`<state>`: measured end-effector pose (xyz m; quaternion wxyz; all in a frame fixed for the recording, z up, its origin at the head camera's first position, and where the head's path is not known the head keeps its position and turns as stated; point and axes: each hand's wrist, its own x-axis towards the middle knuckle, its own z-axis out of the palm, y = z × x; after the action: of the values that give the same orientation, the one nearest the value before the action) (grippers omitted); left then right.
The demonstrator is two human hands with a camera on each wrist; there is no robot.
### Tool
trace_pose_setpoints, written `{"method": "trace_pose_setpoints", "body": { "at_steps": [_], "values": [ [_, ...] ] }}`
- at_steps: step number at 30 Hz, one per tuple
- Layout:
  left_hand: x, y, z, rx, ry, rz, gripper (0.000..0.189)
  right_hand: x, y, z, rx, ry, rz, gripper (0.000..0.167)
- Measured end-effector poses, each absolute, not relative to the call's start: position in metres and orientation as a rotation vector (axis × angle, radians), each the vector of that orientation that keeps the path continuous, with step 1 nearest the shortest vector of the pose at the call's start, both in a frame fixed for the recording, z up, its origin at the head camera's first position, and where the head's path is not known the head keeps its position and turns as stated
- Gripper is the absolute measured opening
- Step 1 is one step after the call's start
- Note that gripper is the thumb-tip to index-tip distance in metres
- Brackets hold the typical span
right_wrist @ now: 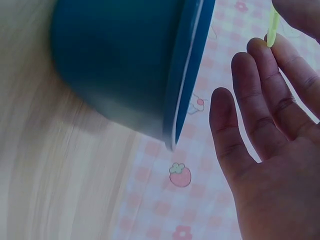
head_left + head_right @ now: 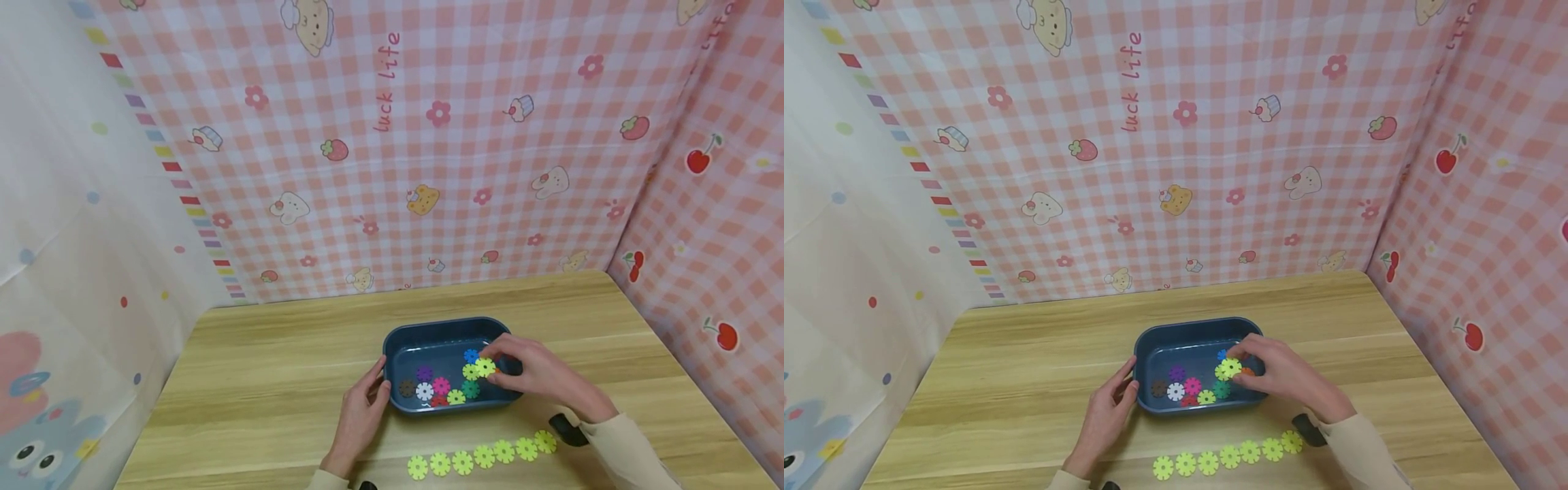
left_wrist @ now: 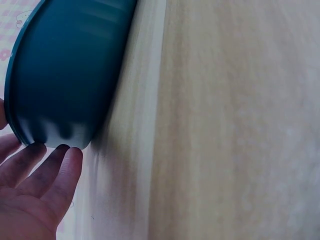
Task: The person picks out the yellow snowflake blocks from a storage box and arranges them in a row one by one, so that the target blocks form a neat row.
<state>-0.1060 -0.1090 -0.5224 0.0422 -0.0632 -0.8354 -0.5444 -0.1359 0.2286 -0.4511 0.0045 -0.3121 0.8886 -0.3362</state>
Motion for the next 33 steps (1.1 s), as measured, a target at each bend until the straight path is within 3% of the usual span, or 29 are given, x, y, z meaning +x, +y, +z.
{"method": "trace_pose_setpoints", "body": {
  "at_steps": [10, 33],
  "values": [
    [-0.105, -0.108, -0.523, -0.199, -2.55, -1.669, 0.046, -0.121, 0.242, -0.451, -0.859, 2.873, -1.108, 0.029],
    [-0.106, -0.107, -0.523, -0.183, -2.549, -1.67, 0.046, -0.095, 0.282, -0.466, -0.982, 2.983, -1.166, 0.037]
  ]
}}
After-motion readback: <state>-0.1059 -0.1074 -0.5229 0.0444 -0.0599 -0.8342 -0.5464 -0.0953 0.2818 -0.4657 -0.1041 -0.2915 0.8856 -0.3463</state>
